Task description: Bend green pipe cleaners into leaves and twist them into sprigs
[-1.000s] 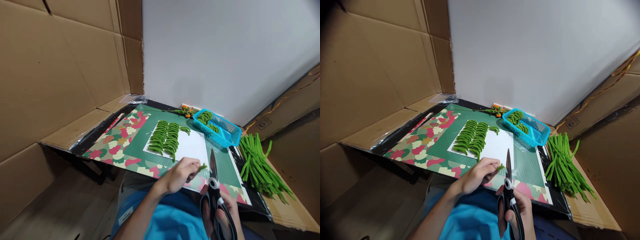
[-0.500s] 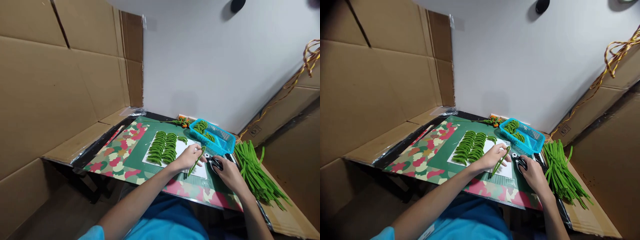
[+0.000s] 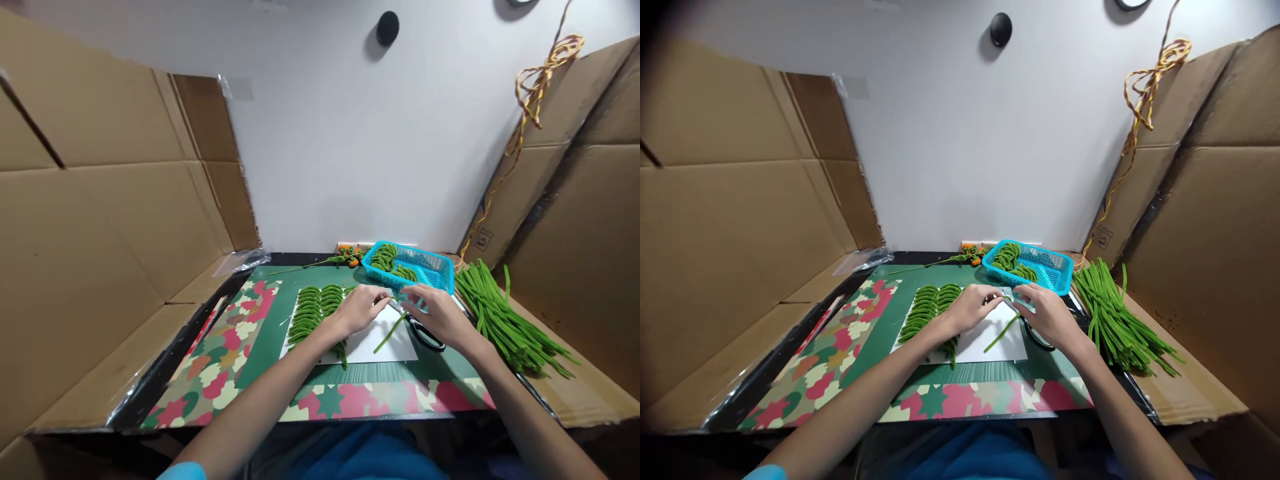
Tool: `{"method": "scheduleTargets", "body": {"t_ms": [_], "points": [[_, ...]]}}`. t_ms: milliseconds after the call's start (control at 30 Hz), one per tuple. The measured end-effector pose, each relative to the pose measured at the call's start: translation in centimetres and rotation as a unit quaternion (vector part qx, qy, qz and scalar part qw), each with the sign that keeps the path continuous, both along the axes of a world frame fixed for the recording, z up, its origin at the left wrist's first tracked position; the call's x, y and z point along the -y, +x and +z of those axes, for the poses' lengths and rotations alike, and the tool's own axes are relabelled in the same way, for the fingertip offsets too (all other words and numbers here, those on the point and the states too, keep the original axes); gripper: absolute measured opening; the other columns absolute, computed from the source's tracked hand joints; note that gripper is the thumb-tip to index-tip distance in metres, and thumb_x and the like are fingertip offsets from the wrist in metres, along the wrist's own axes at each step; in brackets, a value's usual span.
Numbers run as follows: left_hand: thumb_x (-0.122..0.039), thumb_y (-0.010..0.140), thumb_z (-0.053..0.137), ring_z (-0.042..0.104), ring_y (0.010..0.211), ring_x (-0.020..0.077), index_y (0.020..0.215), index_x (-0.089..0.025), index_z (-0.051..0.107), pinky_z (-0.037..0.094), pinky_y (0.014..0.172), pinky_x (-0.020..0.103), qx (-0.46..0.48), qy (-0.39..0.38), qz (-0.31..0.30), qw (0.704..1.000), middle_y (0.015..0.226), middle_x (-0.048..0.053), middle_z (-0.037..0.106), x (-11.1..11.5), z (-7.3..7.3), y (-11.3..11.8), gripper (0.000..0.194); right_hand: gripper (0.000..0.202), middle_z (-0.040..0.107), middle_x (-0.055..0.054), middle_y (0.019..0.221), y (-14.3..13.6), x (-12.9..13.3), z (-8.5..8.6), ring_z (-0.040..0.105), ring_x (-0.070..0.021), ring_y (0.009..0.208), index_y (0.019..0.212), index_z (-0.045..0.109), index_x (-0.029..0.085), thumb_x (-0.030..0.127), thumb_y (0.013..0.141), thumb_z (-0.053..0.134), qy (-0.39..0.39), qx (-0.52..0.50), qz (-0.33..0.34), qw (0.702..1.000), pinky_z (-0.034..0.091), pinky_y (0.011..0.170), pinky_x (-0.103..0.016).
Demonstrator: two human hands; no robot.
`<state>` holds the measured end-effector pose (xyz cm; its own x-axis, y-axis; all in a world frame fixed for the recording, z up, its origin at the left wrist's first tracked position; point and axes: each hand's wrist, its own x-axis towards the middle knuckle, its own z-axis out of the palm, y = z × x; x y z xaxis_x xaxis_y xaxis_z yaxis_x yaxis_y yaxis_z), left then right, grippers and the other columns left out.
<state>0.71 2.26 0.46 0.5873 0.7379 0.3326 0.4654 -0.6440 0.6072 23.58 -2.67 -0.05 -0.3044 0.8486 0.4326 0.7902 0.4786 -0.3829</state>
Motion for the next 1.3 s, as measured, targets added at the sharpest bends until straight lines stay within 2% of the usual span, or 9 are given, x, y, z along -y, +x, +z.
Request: {"method": "scheduleTargets", "body": {"t_ms": [167,367,500,633,767,900,1033,1167,1300], "points": [[-0.036,0.105,0.05,0.065,0.074,0.019,0.098,-0.019,0.077,0.042,0.07,0.028,-0.017,0.033,0.02,0.999,0.087,0.005,0.077,-0.3,1.3,-2.1,0.032,0.018,0.074,-0.006,0.093,-3.4,-3.1,1.0,0.07,-0.02,0.08,0.101,0.074,0.022,0.024,0.105,0.057,0.097,-0.036,0.09,0.991,0.05,0.071,-0.029],[-0.036,0.108,0.043,0.062,0.071,0.0181,0.093,-0.019,0.069,0.04,0.067,0.027,-0.045,0.045,0.063,0.996,0.082,0.003,0.073,-0.3,0.8,-3.9,0.035,0.02,0.074,-0.008,0.092,-5.4,-5.3,-0.8,0.07,-0.0194,0.078,0.102,0.073,0.021,0.027,0.107,0.054,0.156,-0.046,0.12,0.979,0.052,0.069,-0.029],[-0.034,0.108,0.044,0.062,0.071,0.019,0.09,-0.022,0.067,0.036,0.066,0.028,-0.086,0.046,0.06,0.993,0.08,0.002,0.072,-0.2,0.7,-4.0,0.032,0.026,0.074,-0.009,0.09,-5.2,-5.2,-2.1,0.069,-0.0203,0.077,0.102,0.074,0.02,0.029,0.109,0.05,0.151,-0.046,0.126,0.979,0.051,0.069,-0.03],[-0.024,0.103,0.048,0.063,0.071,0.0207,0.09,-0.024,0.069,0.03,0.064,0.029,-0.13,0.061,0.062,0.988,0.08,0.002,0.072,-0.3,1.3,-4.2,0.025,0.033,0.073,-0.009,0.087,-5.0,-5.2,-2.5,0.067,-0.0206,0.076,0.101,0.075,0.019,0.032,0.111,0.047,0.144,-0.066,0.136,0.978,0.05,0.067,-0.03],[-0.018,0.098,0.05,0.065,0.077,0.0213,0.093,-0.026,0.071,0.03,0.065,0.029,-0.164,0.072,0.056,0.982,0.085,0.002,0.075,-0.4,2.1,-4.8,0.024,0.034,0.075,-0.008,0.088,-5.0,-5.4,-2.2,0.068,-0.0176,0.074,0.101,0.078,0.018,0.03,0.111,0.047,0.129,-0.109,0.162,0.972,0.051,0.068,-0.027],[-0.014,0.094,0.049,0.063,0.075,0.0212,0.09,-0.026,0.073,0.029,0.064,0.029,-0.197,0.073,0.021,0.977,0.084,0.002,0.075,-0.6,2.7,-5.2,0.027,0.038,0.074,-0.006,0.082,-4.6,-5.4,-1.6,0.069,-0.0154,0.071,0.096,0.081,0.022,0.029,0.11,0.047,0.089,-0.127,0.21,0.965,0.05,0.064,-0.024],[-0.012,0.092,0.048,0.061,0.075,0.0205,0.089,-0.025,0.072,0.032,0.066,0.028,-0.164,0.058,-0.011,0.985,0.086,0.002,0.074,-0.9,2.6,-5.2,0.028,0.039,0.074,-0.006,0.08,-4.3,-5.4,-1.3,0.069,-0.0159,0.071,0.093,0.082,0.023,0.038,0.109,0.05,0.052,-0.163,0.22,0.96,0.051,0.065,-0.025],[-0.023,0.1,0.047,0.056,0.069,0.0189,0.089,-0.023,0.068,0.034,0.067,0.028,-0.118,0.032,-0.005,0.992,0.077,0.001,0.068,-1.1,2.2,-5.0,0.024,0.038,0.073,-0.005,0.079,-4.7,-5.6,-1.3,0.064,-0.0159,0.065,0.091,0.079,0.021,0.051,0.103,0.059,0.024,-0.237,0.183,0.954,0.052,0.059,-0.026],[-0.037,0.106,0.045,0.052,0.065,0.0168,0.089,-0.021,0.065,0.034,0.065,0.027,-0.064,-0.015,-0.008,0.998,0.073,0.0,0.062,-1.0,1.8,-4.6,0.031,0.04,0.072,-0.005,0.081,-5.2,-5.6,-1.1,0.062,-0.0157,0.066,0.088,0.076,0.02,0.055,0.1,0.061,0.003,-0.307,0.152,0.94,0.051,0.056,-0.025]]}}
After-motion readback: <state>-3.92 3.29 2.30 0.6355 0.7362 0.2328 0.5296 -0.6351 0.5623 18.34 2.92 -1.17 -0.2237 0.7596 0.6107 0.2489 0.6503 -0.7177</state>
